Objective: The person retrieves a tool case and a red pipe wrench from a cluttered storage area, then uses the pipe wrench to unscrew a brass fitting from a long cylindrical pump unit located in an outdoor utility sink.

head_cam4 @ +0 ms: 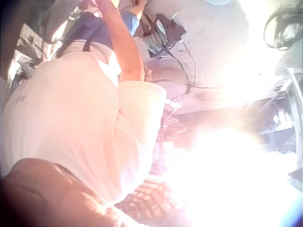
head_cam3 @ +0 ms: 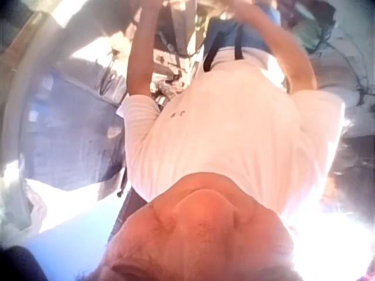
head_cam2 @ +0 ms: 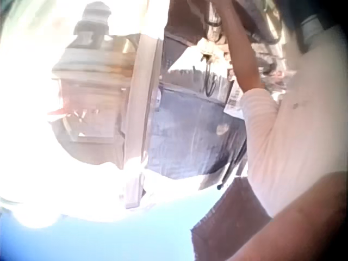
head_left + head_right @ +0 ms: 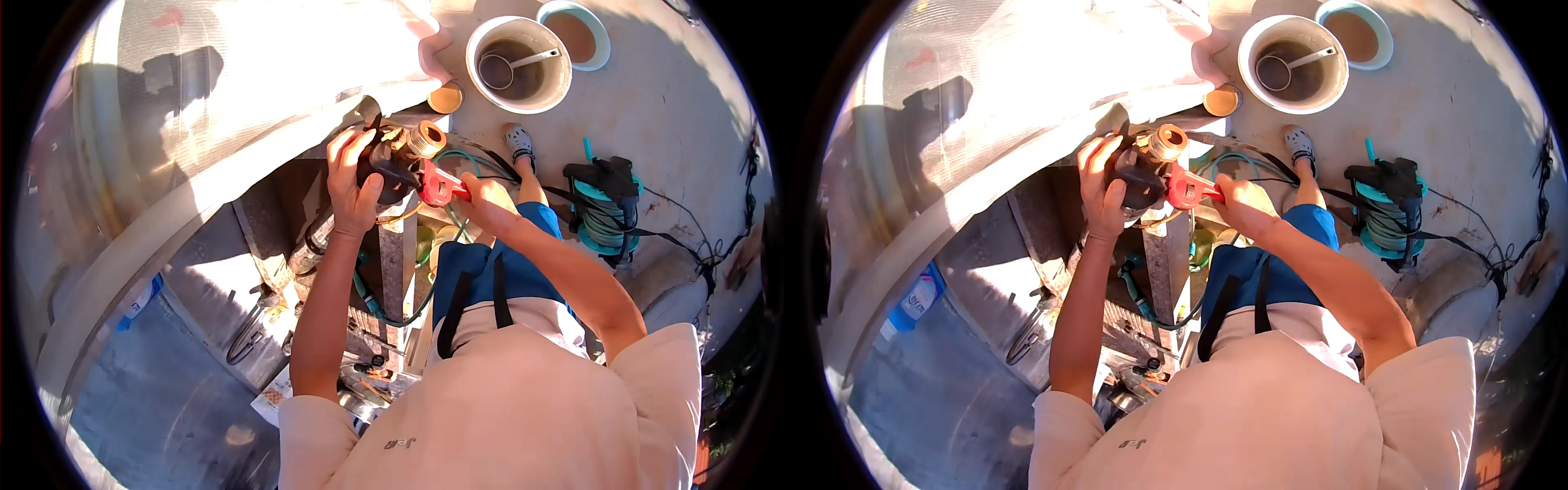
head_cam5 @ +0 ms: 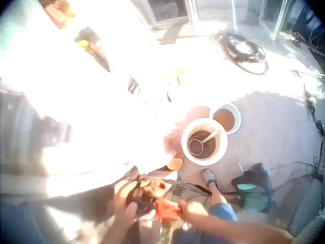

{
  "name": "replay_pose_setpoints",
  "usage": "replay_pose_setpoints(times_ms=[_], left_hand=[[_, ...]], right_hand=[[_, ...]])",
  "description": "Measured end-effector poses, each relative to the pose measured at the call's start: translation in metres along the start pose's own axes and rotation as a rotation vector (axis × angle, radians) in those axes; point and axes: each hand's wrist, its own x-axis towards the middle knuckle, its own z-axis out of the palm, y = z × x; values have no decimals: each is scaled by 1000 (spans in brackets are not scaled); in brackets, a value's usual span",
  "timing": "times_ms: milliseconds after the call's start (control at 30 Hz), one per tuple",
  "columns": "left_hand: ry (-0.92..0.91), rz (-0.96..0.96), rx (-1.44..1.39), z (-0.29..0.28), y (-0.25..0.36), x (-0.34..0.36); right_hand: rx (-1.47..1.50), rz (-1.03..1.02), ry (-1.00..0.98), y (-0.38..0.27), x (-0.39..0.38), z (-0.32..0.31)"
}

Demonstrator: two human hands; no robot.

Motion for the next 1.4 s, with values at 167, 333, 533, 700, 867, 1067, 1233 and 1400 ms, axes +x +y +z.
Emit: replay_pose_setpoints(times_ms=[167,333,533,700,867,1067,1233,1400], left_hand=[[43,-16,366,-33,-1,-34],[-58,-214,546,-24,-20,-78],[193,-112,544,-11,-39,-85],[232,-70,452,-9,-36,-88],[221,-95,439,-8,-49,-91],[209,-125,479,-6,-42,-89],[268,-102,500,1,-46,-88],[324,-96,521,4,-50,-93]], right_hand=[[-67,-42,23,0,9,-12],[-33,43,37,-14,0,-13],[-48,327,-158,-70,-27,-33],[182,536,-220,-134,-47,-56],[-5,524,-263,-181,-43,-66],[-149,628,-323,-221,-22,-85],[-472,659,-315,-248,-2,-75],[-655,730,-405,-283,25,-62]])
